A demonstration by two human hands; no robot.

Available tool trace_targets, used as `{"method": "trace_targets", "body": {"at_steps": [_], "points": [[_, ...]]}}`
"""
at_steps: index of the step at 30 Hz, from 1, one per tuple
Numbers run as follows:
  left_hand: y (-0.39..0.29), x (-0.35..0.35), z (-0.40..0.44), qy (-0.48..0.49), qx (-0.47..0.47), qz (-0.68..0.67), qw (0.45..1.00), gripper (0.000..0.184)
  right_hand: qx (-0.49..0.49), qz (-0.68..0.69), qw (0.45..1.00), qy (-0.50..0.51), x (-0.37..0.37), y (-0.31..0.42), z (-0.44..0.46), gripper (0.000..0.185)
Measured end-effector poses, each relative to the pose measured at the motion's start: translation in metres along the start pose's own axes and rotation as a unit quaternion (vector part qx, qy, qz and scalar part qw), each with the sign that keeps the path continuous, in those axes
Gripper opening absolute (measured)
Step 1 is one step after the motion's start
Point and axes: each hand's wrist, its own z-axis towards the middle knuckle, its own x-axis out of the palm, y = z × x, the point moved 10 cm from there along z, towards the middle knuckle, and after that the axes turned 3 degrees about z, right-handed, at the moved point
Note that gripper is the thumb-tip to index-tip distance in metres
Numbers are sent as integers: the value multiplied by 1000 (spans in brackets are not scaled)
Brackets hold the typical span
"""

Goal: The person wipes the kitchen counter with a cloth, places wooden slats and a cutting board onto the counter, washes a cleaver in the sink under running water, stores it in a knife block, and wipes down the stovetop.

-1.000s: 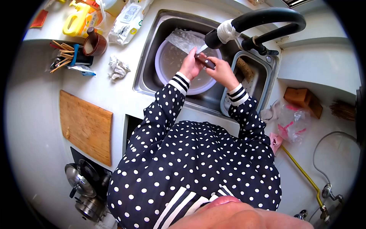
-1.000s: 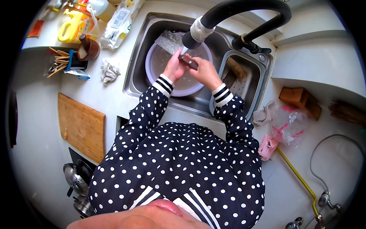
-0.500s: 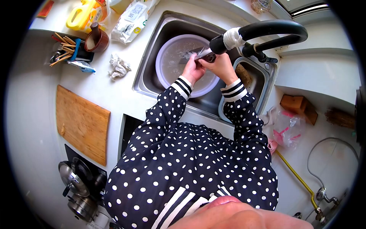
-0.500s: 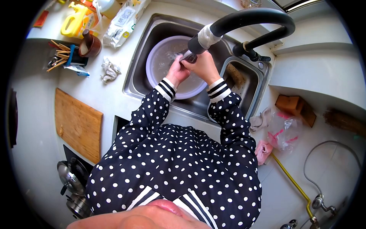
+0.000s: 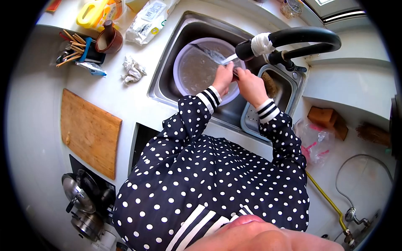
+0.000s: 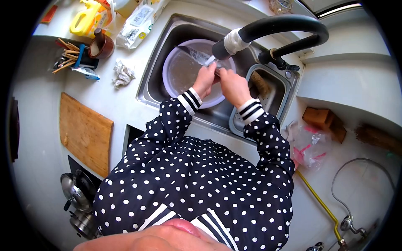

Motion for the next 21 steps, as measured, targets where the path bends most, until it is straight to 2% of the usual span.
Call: {"method": "trace_targets", "body": {"at_steps": [1, 2, 3, 4, 5, 6, 8, 9, 10, 12, 13, 14, 16, 18, 19, 20, 21], "points": [[-19, 4, -16, 9, 37, 122, 992, 31, 29, 53, 998, -8, -3, -5, -8, 12], [-26, 7, -34, 15, 11, 203, 979, 32, 58, 106, 993, -18, -6, -13, -13, 11], [-51, 7, -42, -1, 164, 345, 924, 31, 99, 159, 982, -10, 8, -31, -22, 16], [-75, 19, -63, -17, 308, 471, 826, 29, 192, 302, 933, 27, 20, -49, -29, 18], [-72, 14, -71, -26, 275, 474, 836, 31, 279, 435, 854, 63, 35, -57, -41, 21], [-73, 26, -79, 0, 336, 505, 795, 34, 357, 554, 745, 98, 52, -57, -56, 24], [-63, 48, -97, 52, 448, 557, 697, 40, 382, 614, 685, 94, 57, -54, -68, 29], [-46, 49, -89, 110, 377, 565, 726, 50, 388, 633, 662, 99, 59, -52, -73, 29], [-41, 46, -81, 111, 367, 601, 702, 52, 393, 652, 640, 103, 60, -50, -77, 29], [-38, 35, -52, 113, 345, 666, 651, 54, 392, 652, 639, 114, 57, -47, -84, 30], [-37, 35, -44, 158, 319, 710, 608, 55, 391, 658, 632, 119, 57, -47, -88, 30], [-37, 27, -32, 200, 257, 699, 637, 55, 391, 665, 624, 125, 57, -46, -91, 29], [-58, 0, -3, 115, 244, 697, 665, 58, 382, 658, 635, 133, 54, -47, -97, 29], [-69, -9, -1, 97, 266, 741, 609, 60, 370, 653, 645, 143, 50, -47, -98, 29], [-66, -5, -6, 105, 257, 743, 609, 61, 363, 650, 652, 139, 48, -48, -96, 29], [-54, 6, -19, 146, 270, 769, 561, 61, 366, 653, 648, 136, 50, -48, -94, 28], [-45, 20, -38, 189, 292, 754, 556, 61, 368, 656, 645, 134, 52, -47, -90, 28]]}}
